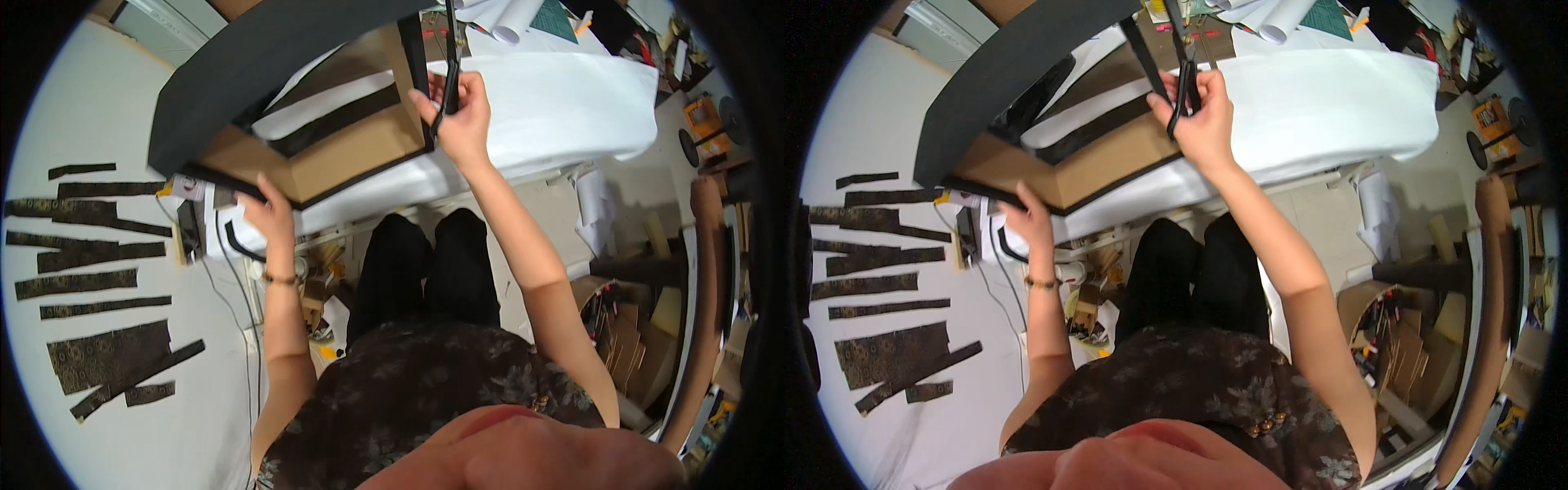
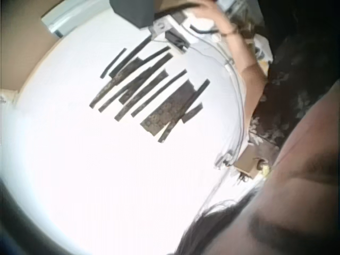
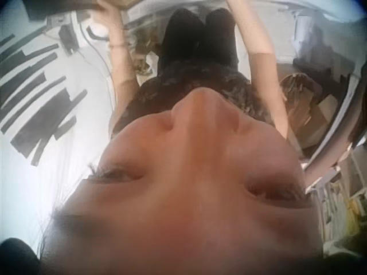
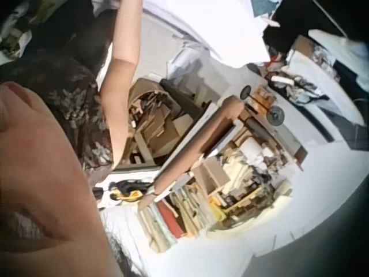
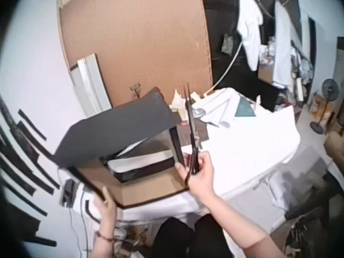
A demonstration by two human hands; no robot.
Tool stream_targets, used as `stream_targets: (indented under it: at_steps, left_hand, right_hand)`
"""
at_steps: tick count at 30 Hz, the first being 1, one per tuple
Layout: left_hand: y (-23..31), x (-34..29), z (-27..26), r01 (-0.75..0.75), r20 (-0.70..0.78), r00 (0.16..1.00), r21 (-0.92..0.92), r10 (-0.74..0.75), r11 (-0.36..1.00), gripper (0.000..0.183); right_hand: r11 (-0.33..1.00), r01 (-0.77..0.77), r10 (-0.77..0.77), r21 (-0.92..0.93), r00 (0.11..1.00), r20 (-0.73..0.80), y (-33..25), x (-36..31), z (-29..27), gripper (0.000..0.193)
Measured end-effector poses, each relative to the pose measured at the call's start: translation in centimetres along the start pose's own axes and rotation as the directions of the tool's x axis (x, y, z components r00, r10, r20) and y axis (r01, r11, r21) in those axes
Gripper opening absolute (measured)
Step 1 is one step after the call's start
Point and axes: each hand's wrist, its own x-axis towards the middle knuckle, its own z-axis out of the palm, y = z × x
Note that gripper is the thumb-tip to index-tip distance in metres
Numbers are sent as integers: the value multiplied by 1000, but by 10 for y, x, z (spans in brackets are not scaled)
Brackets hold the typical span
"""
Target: The person applies glue to a black fabric strip and uses a brush to spread it along the edge of a lampshade frame. They then iron the glued area to secure the fabric and trim excess material with scissors.
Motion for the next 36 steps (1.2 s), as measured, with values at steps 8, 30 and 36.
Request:
stream_targets:
  at_steps: [8, 30, 36]
  left_hand:
    - [4, 11, -25, 181, 261, 957, -184, -129, 966, 49]
    - [157, 13, -40, 362, 304, 932, -733, -198, 576, 16]
    - [231, 61, -6, 660, 640, 748, -745, -177, 93, 30]
  right_hand:
    - [996, -55, 52, -74, 998, -32, -32, -39, -1, 42]
    - [949, -284, 279, 134, 959, 57, -116, -159, -18, 29]
    - [945, -275, 276, 175, 961, 17, -115, -169, -4, 33]
